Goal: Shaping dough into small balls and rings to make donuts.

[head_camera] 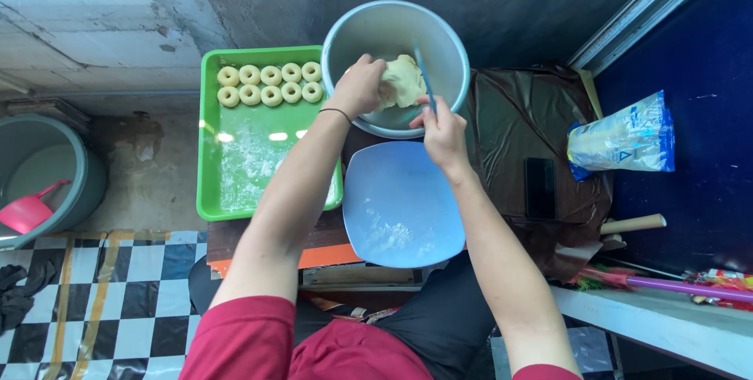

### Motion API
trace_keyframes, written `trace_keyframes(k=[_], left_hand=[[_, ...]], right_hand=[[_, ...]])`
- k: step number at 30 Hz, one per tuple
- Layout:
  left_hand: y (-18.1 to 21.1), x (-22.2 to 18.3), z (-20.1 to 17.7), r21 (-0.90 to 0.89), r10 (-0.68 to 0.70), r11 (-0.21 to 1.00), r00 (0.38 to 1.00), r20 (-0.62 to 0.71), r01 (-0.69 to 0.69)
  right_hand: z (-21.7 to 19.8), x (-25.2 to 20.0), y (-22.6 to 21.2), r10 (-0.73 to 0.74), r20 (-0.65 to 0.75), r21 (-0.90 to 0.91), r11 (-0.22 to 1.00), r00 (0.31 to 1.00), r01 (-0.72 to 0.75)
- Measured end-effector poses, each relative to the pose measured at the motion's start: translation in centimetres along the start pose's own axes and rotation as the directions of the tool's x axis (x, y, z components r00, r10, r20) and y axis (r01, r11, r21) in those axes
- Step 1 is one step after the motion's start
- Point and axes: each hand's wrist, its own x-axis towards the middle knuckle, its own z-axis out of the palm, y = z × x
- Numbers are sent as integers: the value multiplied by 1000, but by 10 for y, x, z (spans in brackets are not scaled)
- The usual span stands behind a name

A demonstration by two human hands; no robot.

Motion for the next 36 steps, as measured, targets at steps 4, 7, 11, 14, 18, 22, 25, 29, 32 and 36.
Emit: trace_keyframes(k=[4, 7, 11, 14, 18, 22, 25, 29, 32, 36], left_hand=[[18, -1, -25, -173, 57, 983, 998, 2, -56], [15, 3, -18, -228, 42, 973, 999, 3, -40], [16, -7, -17, 8, 98, 995, 995, 30, -99], [6, -5, -11, 176, 142, 975, 990, -26, -135], [9, -14, -22, 175, 150, 974, 989, -7, -147], [-1, -3, -14, 136, 135, 981, 990, 36, -139], [4, -9, -23, 86, 147, 986, 989, -24, -145], [17, -20, -24, 105, 205, 974, 978, -37, -200], [25, -23, -30, 182, 271, 950, 960, -69, -255], [34, -30, -49, 309, 317, 910, 945, -84, -278]], right_hand=[[-19, -3, -18, 88, -25, 140, 987, 996, -83], [-26, -12, -18, 232, -93, 131, 967, 968, -219], [-27, -29, -22, 292, 40, 277, 915, 956, -292], [-29, -39, -43, 273, 85, 428, 858, 958, -282], [-26, -46, -57, 291, 104, 494, 815, 951, -303], [-22, -42, -63, 257, 64, 343, 902, 964, -263], [-12, -39, -56, 195, -12, 115, 975, 981, -192], [0, -32, -49, 102, -40, -23, 994, 994, -103], [11, -16, -42, 118, -88, -33, 992, 989, -121], [27, -12, -32, 224, -93, 106, 971, 970, -214]])
